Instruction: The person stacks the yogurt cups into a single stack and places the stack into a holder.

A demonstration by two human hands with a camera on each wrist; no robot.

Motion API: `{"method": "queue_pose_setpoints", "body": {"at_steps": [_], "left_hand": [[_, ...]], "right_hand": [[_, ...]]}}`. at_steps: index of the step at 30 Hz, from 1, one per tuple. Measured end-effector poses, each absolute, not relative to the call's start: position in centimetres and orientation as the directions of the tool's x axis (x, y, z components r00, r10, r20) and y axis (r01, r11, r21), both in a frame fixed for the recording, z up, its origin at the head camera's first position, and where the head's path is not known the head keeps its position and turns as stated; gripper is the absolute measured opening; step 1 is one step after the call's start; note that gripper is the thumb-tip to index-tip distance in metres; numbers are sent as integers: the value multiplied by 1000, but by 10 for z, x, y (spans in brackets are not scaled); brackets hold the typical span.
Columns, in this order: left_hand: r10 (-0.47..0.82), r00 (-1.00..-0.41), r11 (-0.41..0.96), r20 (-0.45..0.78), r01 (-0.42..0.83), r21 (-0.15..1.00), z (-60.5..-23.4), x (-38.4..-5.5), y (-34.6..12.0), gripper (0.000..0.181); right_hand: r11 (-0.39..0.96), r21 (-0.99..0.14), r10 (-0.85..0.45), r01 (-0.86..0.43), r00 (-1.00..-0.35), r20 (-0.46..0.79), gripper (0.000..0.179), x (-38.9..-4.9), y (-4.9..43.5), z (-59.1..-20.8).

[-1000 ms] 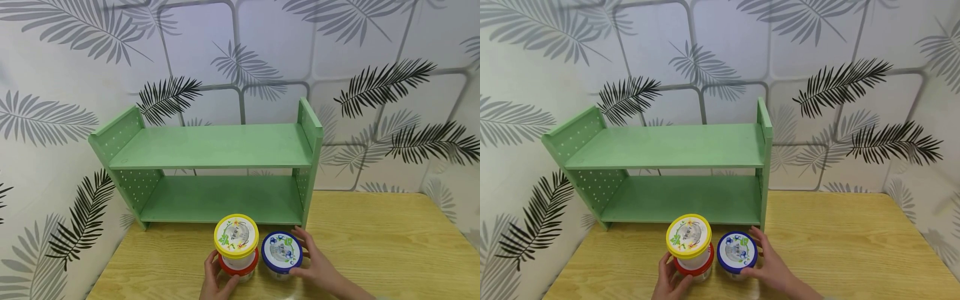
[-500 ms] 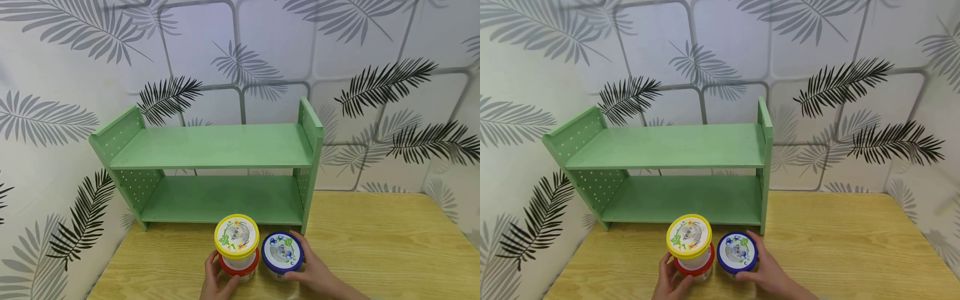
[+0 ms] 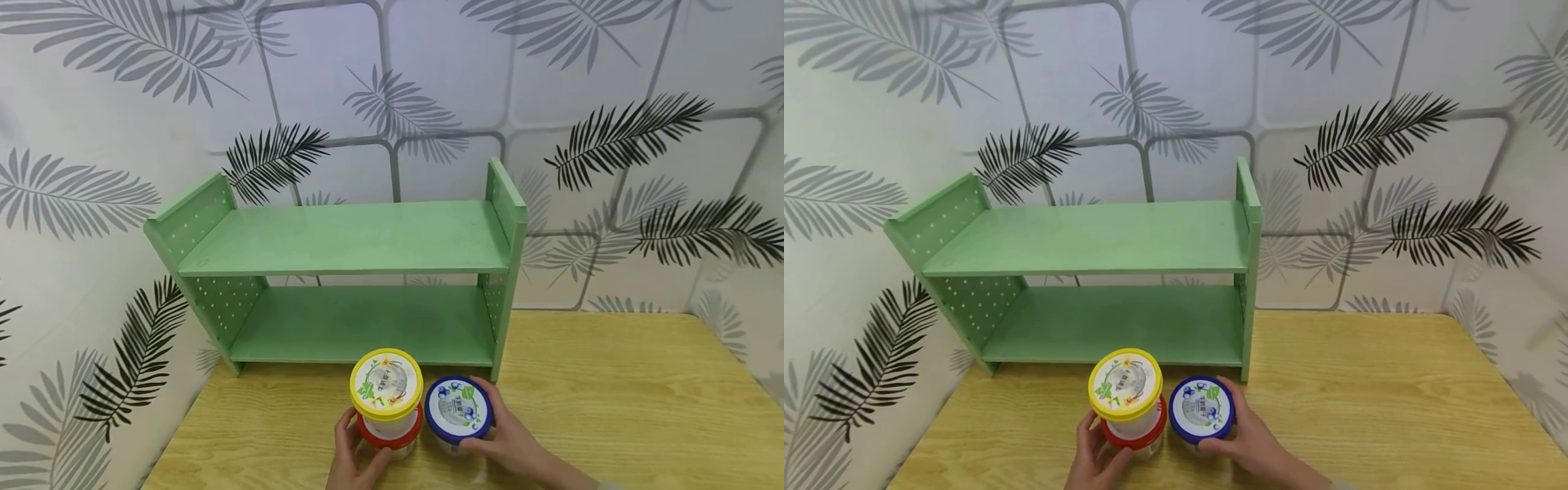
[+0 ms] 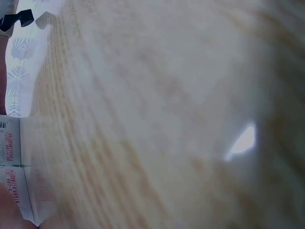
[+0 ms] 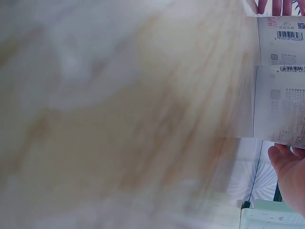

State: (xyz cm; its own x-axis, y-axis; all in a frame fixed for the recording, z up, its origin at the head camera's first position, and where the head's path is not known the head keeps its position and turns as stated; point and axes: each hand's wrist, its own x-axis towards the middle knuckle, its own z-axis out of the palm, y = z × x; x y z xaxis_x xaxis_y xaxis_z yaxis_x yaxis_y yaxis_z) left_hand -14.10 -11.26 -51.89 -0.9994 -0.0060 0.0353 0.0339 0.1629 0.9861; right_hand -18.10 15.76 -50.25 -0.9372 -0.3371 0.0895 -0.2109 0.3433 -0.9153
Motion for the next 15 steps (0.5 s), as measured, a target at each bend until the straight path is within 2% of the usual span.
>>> {"method": "queue_pose_setpoints", "body": {"at_steps": [15], "left_hand": [[-4, -1000, 152, 11, 10, 988, -518, -141, -113, 85]], "right_hand": [[364, -916, -317, -169, -947, 49, 94, -183, 159, -500]]}}
